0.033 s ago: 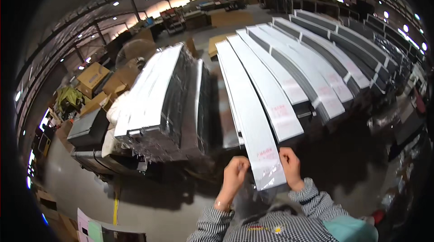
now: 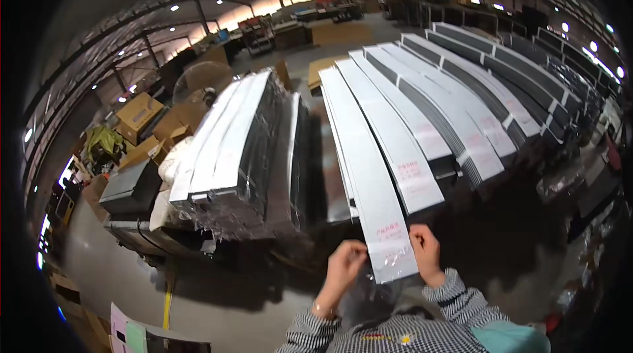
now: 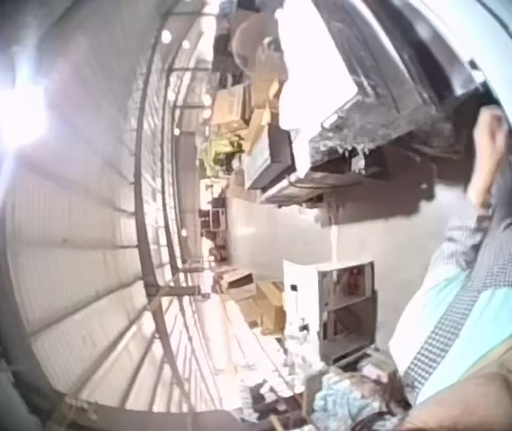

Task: Placing long architectural components into protective plastic sleeves and stacking them.

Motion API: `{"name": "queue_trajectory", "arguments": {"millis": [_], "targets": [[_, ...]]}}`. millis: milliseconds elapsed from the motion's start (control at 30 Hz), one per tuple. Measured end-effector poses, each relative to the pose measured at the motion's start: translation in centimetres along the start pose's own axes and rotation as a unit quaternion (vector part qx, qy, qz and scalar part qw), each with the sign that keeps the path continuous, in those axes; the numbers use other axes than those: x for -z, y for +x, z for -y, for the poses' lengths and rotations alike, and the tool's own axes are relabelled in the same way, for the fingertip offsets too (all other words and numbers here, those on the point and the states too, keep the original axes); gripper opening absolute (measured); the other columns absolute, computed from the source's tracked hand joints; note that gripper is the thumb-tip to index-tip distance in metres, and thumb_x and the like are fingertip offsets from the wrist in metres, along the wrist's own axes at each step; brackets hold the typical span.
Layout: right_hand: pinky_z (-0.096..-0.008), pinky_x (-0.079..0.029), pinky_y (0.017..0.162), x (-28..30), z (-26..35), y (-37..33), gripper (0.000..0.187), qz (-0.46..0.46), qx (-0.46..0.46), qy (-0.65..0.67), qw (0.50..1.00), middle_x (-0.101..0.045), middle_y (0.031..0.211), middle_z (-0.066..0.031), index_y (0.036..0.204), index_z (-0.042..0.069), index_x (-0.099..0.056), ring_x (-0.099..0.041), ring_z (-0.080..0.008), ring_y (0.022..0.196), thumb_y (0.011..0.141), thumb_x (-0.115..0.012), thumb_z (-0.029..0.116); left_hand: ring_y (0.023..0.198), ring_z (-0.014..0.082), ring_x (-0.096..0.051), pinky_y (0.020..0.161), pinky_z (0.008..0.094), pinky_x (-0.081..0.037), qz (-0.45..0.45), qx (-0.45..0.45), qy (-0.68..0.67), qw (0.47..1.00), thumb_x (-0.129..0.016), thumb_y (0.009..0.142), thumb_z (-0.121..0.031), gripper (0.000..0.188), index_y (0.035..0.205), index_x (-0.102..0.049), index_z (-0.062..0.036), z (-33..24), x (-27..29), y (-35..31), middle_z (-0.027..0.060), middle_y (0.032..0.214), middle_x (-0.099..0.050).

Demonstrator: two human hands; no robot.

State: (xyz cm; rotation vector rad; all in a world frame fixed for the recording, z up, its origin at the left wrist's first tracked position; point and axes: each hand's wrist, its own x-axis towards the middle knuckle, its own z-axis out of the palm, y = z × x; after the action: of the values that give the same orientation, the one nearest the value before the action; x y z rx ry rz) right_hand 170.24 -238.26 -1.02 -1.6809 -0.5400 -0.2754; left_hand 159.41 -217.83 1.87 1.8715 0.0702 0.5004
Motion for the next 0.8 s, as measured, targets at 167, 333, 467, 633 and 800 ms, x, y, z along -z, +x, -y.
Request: {"name": "queue_trajectory", "arguments": {"millis": [167, 333, 467, 633, 800], "targets": [[-0.0267, -0.049, 0.065, 0.5, 2.1, -1.3, 0.005, -0.01, 0.016, 0.007, 1.0, -0.065, 0.099, -0.0114, 0.095, -0.002, -0.06, -0.06, -0.015, 0.075, 0.091, -0.061, -0.005, 0.095, 0.016, -0.067, 0.087, 0.0283, -0.051, 0.081, 0.113, -0.023, 0.99, -0.072, 0.082, 0.0, 0.041, 0.12, -0.056, -0.0015, 1.3, -0.7, -5.0, 0.01, 0.104, -0.069], [-0.0286, -0.048, 0.064, 0.8, 0.9, 0.8, 0.005, -0.016, 0.167, -0.069, 0.983, -0.065, 0.088, -0.0114, 0.094, -0.002, -0.061, -0.061, -0.017, 0.073, 0.089, -0.062, -0.004, 0.082, 0.0177, -0.064, 0.072, 0.0281, -0.052, 0.003, -0.024, 0.07, 0.997, -0.059, 0.076, 0.014, 0.019, 0.087, -0.066, -0.0002, 0.5, 0.3, -1.6, 0.0089, 0.09, -0.064], [-0.0289, -0.048, 0.063, -0.6, -1.0, 2.7, 0.006, -0.004, -0.01, 0.003, 1.0, -0.065, 0.081, -0.0111, 0.096, -0.003, -0.061, -0.061, -0.0165, 0.069, 0.091, -0.062, 0.001, 0.087, 0.0187, -0.064, 0.077, 0.0287, -0.05, -0.101, -0.073, 0.071, 0.99, -0.059, 0.084, 0.008, 0.015, 0.093, -0.067, -0.0013, 1.6, -0.2, 3.3, 0.0097, 0.095, -0.066], [-0.032, -0.05, 0.064, 2.1, 0.9, 0.0, 0.005, 0.018, 0.09, -0.001, 0.996, -0.065, 0.081, -0.0145, 0.097, 0.0, -0.061, -0.065, -0.0249, 0.071, 0.093, -0.057, 0.001, 0.087, 0.0081, -0.059, 0.079, 0.0239, -0.048, 0.031, 0.051, -0.108, 0.992, -0.06, 0.092, 0.001, 0.006, 0.097, -0.062, 0.004, -0.1, 1.8, 1.1, 0.0051, 0.092, -0.067], [-0.0278, -0.044, 0.055, 2.2, -0.6, 1.9, 0.011, 0.106, -0.124, 0.041, 0.986, -0.059, 0.068, -0.0058, 0.091, 0.002, -0.061, -0.057, -0.0144, 0.059, 0.098, -0.056, 0.009, 0.075, 0.0088, -0.056, 0.068, 0.0249, -0.046, 0.03, -0.004, 0.076, 0.997, -0.061, 0.092, 0.002, 0.002, 0.09, -0.062, 0.0021, 1.6, 0.5, 2.5, 0.0015, 0.08, -0.062]]}}
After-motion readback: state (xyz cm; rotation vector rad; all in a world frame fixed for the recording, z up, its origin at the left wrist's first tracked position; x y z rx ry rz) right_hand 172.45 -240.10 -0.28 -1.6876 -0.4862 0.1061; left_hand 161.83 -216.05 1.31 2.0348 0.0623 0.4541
